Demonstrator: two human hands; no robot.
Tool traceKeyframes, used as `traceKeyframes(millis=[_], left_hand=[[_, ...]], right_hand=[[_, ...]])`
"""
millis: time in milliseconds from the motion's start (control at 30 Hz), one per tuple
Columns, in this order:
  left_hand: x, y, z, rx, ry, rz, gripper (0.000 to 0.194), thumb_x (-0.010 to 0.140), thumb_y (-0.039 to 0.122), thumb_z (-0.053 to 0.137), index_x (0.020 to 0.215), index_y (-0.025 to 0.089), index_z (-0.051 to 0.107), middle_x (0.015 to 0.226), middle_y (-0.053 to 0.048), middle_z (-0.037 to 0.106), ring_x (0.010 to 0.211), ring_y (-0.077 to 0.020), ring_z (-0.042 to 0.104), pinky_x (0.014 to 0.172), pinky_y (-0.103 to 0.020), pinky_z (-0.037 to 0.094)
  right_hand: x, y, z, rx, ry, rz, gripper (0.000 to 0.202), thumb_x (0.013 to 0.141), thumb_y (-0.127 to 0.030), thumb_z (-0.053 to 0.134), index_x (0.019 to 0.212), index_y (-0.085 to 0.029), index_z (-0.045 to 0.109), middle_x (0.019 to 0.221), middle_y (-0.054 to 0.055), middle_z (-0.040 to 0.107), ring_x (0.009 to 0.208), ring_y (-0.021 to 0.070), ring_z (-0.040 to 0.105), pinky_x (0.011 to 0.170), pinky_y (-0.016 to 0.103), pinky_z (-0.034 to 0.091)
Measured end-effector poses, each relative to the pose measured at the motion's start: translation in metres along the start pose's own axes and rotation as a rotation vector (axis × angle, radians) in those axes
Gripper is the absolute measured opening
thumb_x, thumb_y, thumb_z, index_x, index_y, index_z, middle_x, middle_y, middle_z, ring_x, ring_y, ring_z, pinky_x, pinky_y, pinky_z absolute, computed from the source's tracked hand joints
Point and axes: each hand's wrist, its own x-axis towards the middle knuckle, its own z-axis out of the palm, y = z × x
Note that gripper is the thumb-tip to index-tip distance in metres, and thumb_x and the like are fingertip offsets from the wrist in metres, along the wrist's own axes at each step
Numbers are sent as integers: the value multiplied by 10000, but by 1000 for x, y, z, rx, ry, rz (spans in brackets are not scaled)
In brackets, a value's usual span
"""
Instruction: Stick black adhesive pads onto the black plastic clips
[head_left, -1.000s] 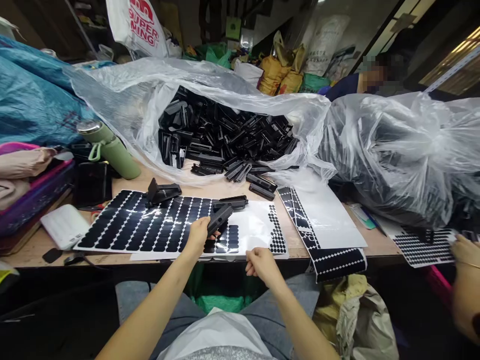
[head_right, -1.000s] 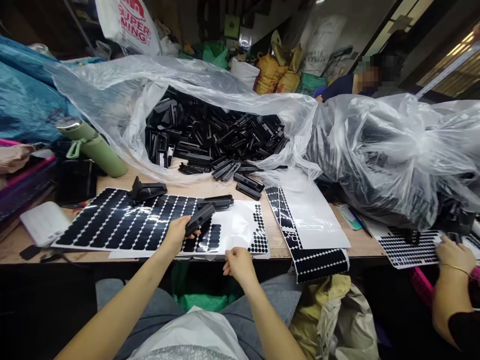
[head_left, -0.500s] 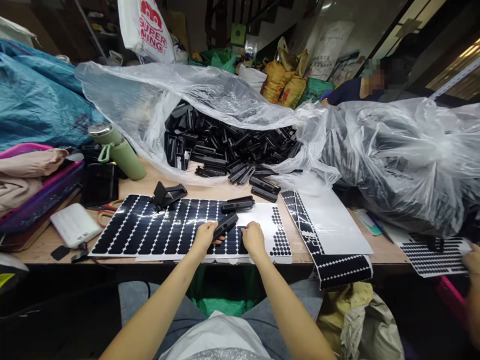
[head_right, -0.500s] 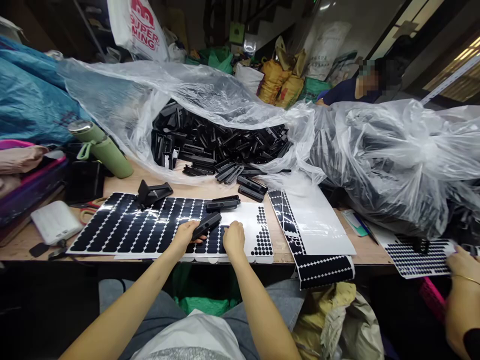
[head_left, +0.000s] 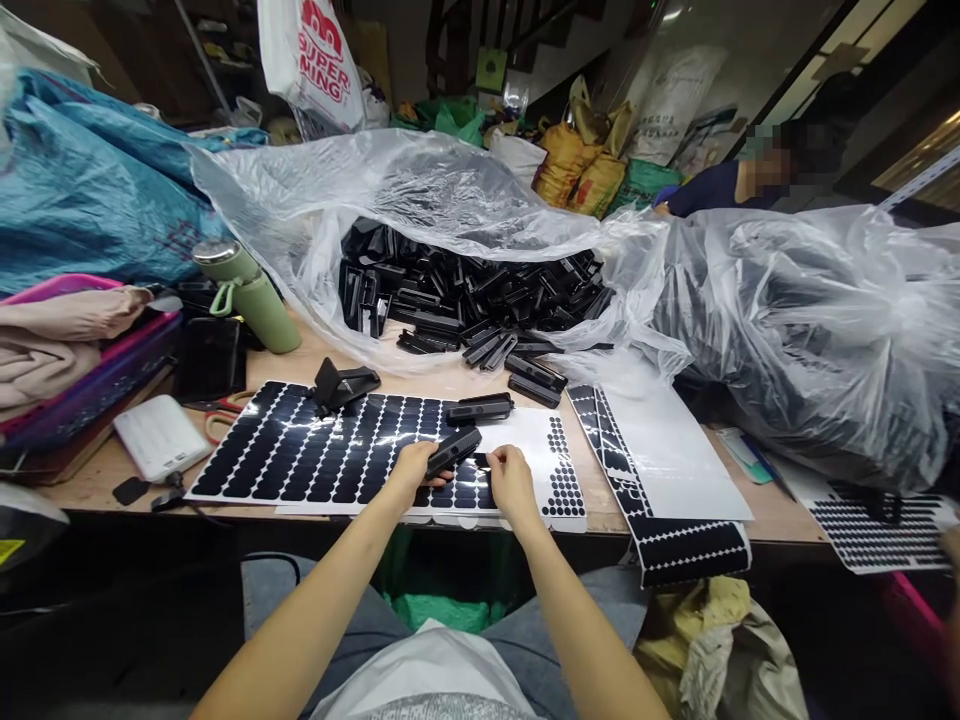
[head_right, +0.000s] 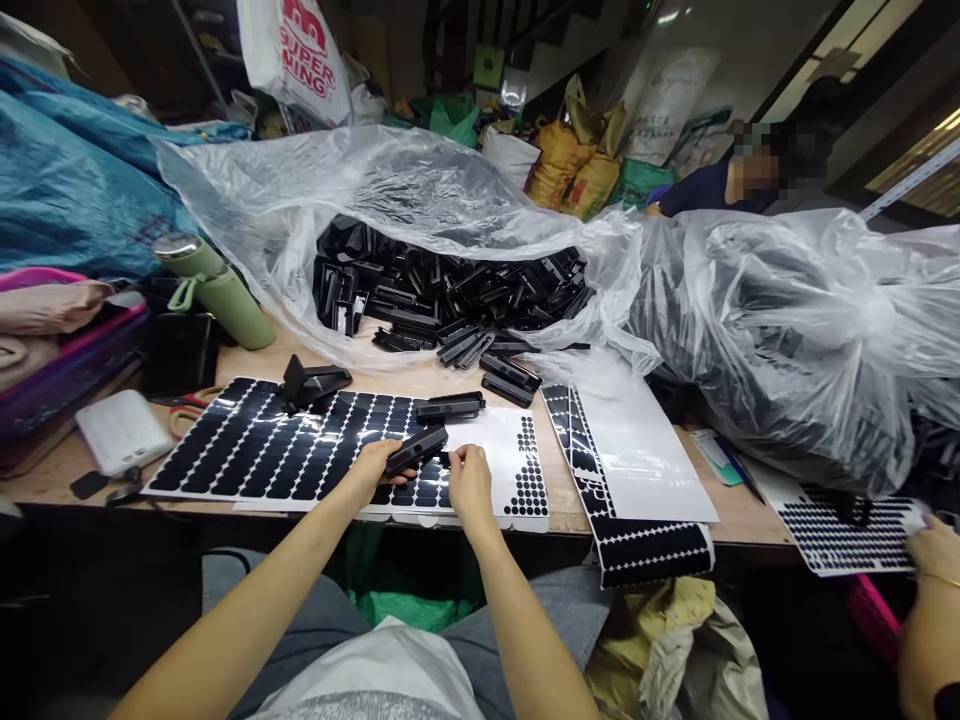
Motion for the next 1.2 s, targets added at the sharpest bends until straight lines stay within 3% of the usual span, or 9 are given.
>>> traceKeyframes(millis=[100, 200, 367, 667, 967, 1200], left_hand=[[-11, 12, 2, -11, -115, -91, 141, 774, 239, 475, 797, 111, 531, 647, -96, 652, 561, -211, 656, 377, -221, 466], [-27, 24, 10, -12, -236, -142, 160, 757, 242, 484, 799, 101, 549, 644, -104, 655, 546, -223, 651, 372, -236, 458], [-47, 34, 22, -8, -368, -105, 181, 748, 255, 479, 744, 98, 568, 584, -69, 628, 479, -189, 626, 328, -196, 393], [-63, 38, 30, -4, -396, -53, 166, 727, 264, 501, 732, 112, 567, 569, -52, 614, 460, -181, 614, 301, -185, 347], [-69, 40, 35, 18, -383, -37, 183, 725, 267, 503, 704, 104, 583, 570, -57, 617, 451, -166, 601, 301, -184, 349], [-71, 40, 36, 18, -399, -16, 198, 714, 292, 519, 701, 106, 582, 578, -55, 616, 463, -166, 603, 308, -185, 352]], right_hand=[[-11, -11, -16, 197, -104, -70, 178, 808, -354, 425, 764, -202, 506, 779, 27, 557, 713, 159, 526, 673, 284, 420], [-19, -26, -29, 372, -201, -175, 154, 774, -328, 486, 706, -192, 514, 934, 41, 537, 837, 158, 515, 766, 294, 399], [-29, -41, -44, 362, -274, -165, 151, 761, -292, 494, 656, -184, 509, 1047, 59, 494, 887, 172, 506, 742, 307, 397], [-41, -44, -57, 327, -223, -160, 157, 761, -288, 480, 655, -182, 524, 1022, 67, 513, 873, 177, 519, 676, 285, 426], [-47, -46, -58, 287, -166, -176, 149, 775, -266, 474, 652, -186, 505, 1001, 62, 516, 760, 140, 526, 722, 299, 436], [-50, -49, -58, 243, -133, -190, 138, 789, -241, 458, 665, -189, 492, 995, 65, 494, 835, 154, 521, 722, 292, 430]])
